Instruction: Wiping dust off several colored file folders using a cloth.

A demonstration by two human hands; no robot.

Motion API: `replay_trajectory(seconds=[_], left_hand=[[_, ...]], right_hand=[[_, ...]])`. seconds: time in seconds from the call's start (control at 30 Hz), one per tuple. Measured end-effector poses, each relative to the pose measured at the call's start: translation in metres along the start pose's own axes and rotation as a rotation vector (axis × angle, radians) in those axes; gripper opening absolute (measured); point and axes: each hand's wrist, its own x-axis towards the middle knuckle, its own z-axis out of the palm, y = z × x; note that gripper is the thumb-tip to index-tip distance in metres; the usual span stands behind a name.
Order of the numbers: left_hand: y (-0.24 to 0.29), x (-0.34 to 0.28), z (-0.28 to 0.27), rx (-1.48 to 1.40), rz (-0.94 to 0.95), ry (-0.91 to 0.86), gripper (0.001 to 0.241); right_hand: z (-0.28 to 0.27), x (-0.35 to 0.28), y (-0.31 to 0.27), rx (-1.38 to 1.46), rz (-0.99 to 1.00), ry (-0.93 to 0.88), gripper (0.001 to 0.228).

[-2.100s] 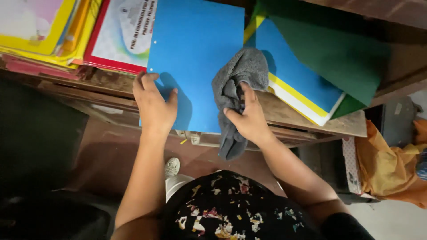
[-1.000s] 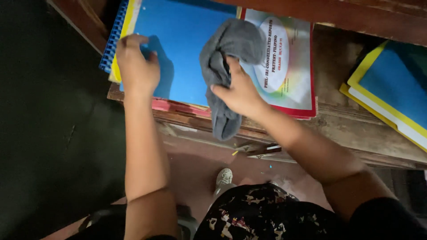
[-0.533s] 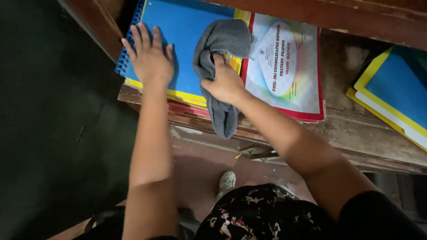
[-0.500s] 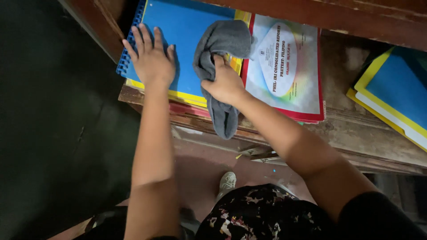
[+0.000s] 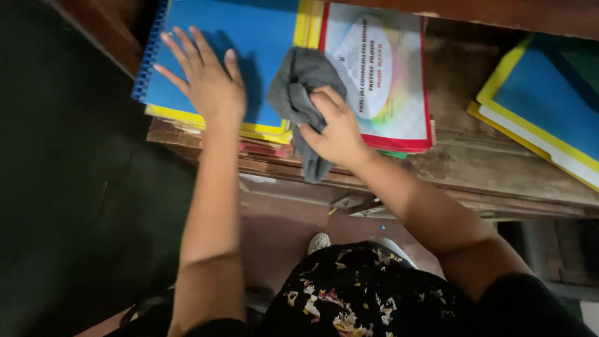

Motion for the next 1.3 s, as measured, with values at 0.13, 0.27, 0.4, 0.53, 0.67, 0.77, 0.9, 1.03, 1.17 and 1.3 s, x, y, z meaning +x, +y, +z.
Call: replay_trajectory(seconds=[0.13, 0.27, 0.4, 0.53, 0.67, 0.77, 0.9, 1.03, 1.17, 1.3], left_hand=[[0.083, -0.057, -0.02, -0.599, 0.047, -0.048, 0.065], [0.152, -0.112, -0.01, -1.553, -0.161, -0.597, 0.057], [0.212, -0.147, 0.026, -1.981, -0.629, -0.81, 0.052], [0.247, -0.162, 0.088, -1.786, -0.766, -0.914, 0.038], [0.307, -0.189, 0.087, -1.572, -0.911, -0.952, 0.03], [0.359, -0.215, 0.115, -1.471, -0.731, -1.027, 0.031], [0.427, -0.254, 0.171, -1.291, -0.42, -1.109, 0.033], [0.479, -0.274, 0.255, -1.206, 0.096, -0.826, 0.017], [0.515, -0.235, 0.275, -0.687, 0.266, -0.368, 0.066], [0.535, -0.218, 0.291, -0.173, 0.153, -0.494, 0.105]], right_hand=[[-0.055, -0.029, -0.007, -0.055, 0.105, 0.018, 0.053], [-0.114, -0.045, -0.017, -0.023, 0.089, 0.133, 0.066], [-0.158, -0.068, -0.025, -0.22, 0.093, 0.11, 0.067], [-0.2, -0.095, -0.024, -0.218, 0.209, 0.076, 0.073], [-0.24, -0.143, 0.009, 0.081, 0.26, -0.004, 0.109], [-0.26, -0.203, 0.059, 0.151, 0.355, 0.137, 0.109], [-0.295, -0.282, 0.111, 0.131, 0.498, 0.509, 0.075], [-0.359, -0.335, 0.116, -0.026, 0.784, 0.646, 0.079], [-0.422, -0.373, 0.12, -0.194, 0.902, 0.684, 0.077], [-0.464, -0.418, 0.16, -0.331, 0.924, 0.544, 0.076]])
